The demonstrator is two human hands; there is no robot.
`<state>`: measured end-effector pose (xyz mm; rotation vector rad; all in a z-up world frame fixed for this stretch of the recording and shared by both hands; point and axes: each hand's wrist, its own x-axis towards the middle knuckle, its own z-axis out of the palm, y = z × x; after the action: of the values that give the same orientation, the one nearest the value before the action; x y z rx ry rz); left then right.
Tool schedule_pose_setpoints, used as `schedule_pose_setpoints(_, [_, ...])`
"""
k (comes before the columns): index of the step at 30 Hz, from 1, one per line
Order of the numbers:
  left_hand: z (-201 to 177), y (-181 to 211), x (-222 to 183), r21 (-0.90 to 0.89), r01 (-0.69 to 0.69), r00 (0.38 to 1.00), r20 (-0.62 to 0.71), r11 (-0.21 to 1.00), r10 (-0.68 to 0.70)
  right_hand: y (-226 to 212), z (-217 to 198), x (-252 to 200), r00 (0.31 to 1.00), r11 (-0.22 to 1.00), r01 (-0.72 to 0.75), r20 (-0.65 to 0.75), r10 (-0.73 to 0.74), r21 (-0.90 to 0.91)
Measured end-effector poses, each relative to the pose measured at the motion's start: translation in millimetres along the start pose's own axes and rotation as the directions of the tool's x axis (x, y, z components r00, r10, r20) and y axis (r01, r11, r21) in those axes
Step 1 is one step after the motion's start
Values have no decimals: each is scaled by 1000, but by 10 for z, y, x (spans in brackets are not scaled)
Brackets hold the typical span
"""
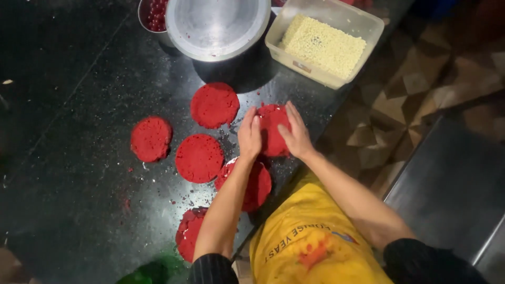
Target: The person arranges red cake layers on a black worktable, spreads white frosting onto the layers with a spatula from a large bowl, stacks frosted layers together, and presses them in place. They also move a green plastic bottle aside and handle a container of crumbs.
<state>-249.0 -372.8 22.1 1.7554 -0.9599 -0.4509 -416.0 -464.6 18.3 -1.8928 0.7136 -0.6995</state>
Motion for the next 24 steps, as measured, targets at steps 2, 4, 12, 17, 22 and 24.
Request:
schedule_pose_setpoints(2, [69, -1, 2, 52, -14, 1000, -21, 999, 15, 36, 60, 19, 998, 998, -3, -58, 0, -56])
schedule_pose_setpoints(4, [86, -3, -2, 105, -30, 998, -45, 994, 35, 73, 40, 11, 993, 994, -5, -116, -8, -111])
schedule_pose_setpoints(12, [-105, 65, 76, 76, 82, 995, 56, 994, -86, 88, 6, 11, 999, 997, -48, -9, 49, 55])
schedule_pose_setpoints(17, [-29, -79, 131, 4, -66, 997, 43, 998, 66, 19, -205, 134, 998, 997, 0, 61, 4, -73])
schedule_pose_setpoints(22, [-34, 10, 135, 41, -59, 998, 9, 997, 59, -149, -317, 359, 959, 955, 162, 268, -93, -247])
schedule_pose_setpoints(24, [-72, -74, 139, 58, 23, 994, 108, 998, -29, -177, -269, 426, 899, 906, 273, 422, -119, -325])
